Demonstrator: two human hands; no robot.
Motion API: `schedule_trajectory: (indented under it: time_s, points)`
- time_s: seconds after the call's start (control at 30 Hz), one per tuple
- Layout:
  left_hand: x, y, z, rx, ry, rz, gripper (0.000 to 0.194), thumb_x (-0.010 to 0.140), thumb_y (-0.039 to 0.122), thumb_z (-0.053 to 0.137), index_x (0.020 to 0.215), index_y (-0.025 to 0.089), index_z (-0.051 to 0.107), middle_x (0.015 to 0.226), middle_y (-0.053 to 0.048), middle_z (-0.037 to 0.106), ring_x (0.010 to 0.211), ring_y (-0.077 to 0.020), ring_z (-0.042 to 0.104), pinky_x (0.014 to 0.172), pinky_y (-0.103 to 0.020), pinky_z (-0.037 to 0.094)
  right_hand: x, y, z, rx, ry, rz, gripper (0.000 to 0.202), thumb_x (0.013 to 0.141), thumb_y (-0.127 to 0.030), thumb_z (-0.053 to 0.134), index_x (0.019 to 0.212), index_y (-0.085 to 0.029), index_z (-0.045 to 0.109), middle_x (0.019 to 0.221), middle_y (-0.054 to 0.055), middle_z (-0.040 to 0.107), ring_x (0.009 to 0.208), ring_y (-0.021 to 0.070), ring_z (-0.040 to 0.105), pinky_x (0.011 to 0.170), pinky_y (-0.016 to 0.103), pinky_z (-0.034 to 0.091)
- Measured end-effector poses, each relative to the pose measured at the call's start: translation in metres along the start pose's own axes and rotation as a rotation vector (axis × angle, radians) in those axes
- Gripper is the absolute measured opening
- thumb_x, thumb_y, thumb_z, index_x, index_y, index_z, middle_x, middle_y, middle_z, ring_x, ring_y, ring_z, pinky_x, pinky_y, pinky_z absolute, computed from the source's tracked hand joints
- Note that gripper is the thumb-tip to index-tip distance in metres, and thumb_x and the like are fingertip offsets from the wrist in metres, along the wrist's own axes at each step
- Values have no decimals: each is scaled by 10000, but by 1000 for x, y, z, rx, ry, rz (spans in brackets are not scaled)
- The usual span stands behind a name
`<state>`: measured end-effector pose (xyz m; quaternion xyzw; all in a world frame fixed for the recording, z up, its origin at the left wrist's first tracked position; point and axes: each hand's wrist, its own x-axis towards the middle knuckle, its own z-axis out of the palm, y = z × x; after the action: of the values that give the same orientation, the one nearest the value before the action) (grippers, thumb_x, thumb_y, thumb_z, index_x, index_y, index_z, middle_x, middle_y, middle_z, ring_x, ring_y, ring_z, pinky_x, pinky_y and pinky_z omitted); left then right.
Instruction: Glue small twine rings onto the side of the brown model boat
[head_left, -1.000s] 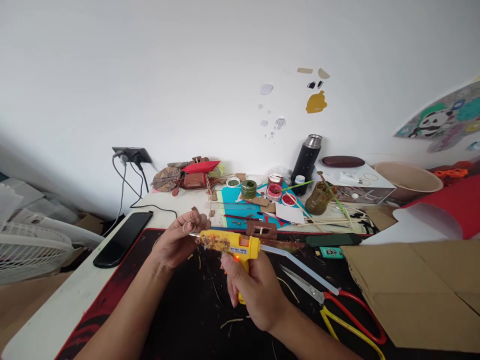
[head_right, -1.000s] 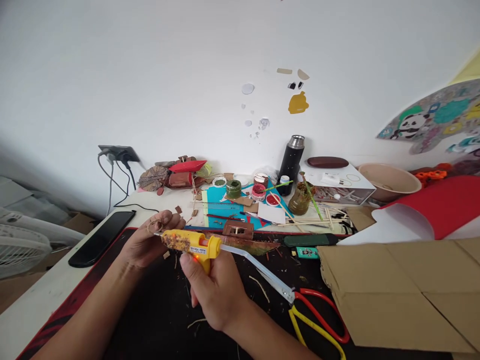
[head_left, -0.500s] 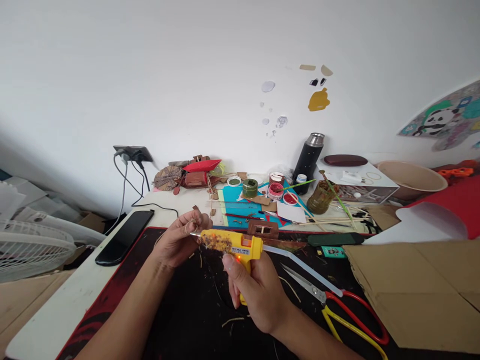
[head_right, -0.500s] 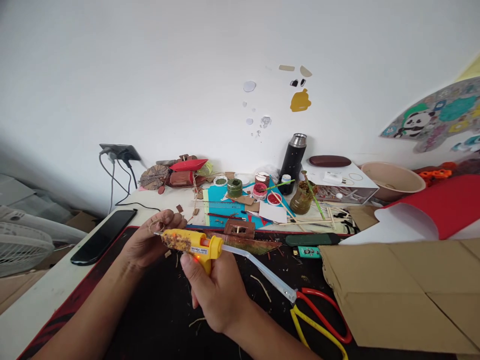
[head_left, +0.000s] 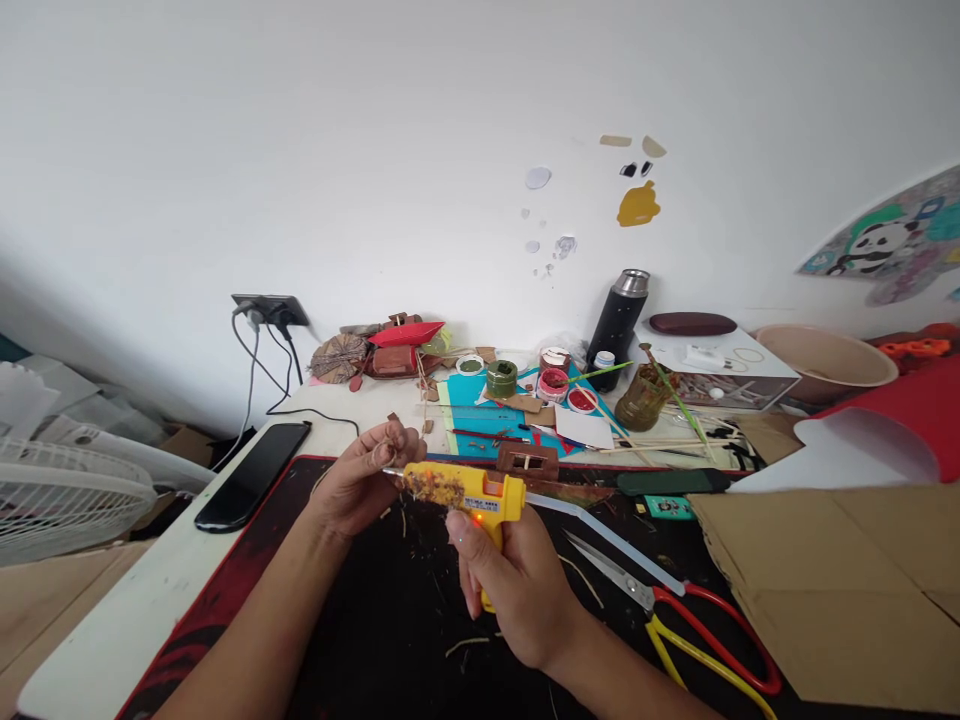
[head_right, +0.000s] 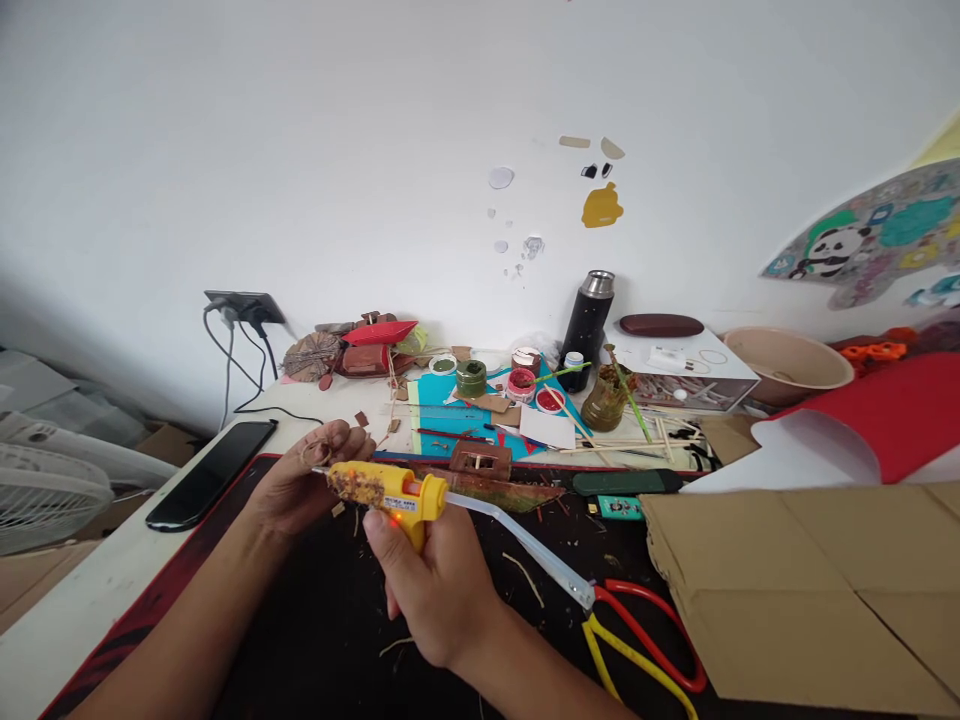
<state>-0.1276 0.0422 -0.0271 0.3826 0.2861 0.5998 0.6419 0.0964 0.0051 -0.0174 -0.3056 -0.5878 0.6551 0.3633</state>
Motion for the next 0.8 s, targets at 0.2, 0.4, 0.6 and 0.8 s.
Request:
schedule_trajectory:
  time_s: [0.2, 0.4, 0.6, 0.8]
  points:
    - [0, 1, 2, 2, 8, -1, 403, 676, 438, 1057, 757, 199, 742, 669, 29, 512, 667, -150, 457, 589, -274, 396, -2, 0, 1, 10, 11, 10, 672, 997, -844, 562, 721, -233, 525, 463, -57, 474, 385, 95, 457, 415, 210, 304]
    - [0, 2, 5, 28, 31, 9, 423, 658, 454, 1062, 732, 201, 731, 660, 16, 483, 678, -164, 440, 601, -298, 390, -2, -2, 0, -5, -1, 9, 706, 988, -868, 552, 688, -228, 528, 455, -45, 477, 387, 93, 460, 419, 208, 311]
    - [-1, 3, 7, 69, 60, 7, 401, 644, 478, 1052, 710, 233, 741, 668, -1, 449, 675, -183, 423, 575, -324, 349, -2, -5, 0, -18, 4, 18, 720, 980, -875, 553, 654, -234, 517, 446, -37, 480, 382, 96, 454, 417, 215, 319]
    - [-1, 4, 9, 88, 76, -6, 394, 635, 495, 1049, 688, 249, 745, 661, 2, 426, 665, -185, 413, 581, -323, 351, -2, -4, 0, -13, 4, 16, 721, 978, -877, 557, 653, -235, 513, 449, -43, 474, 381, 96, 460, 415, 213, 320]
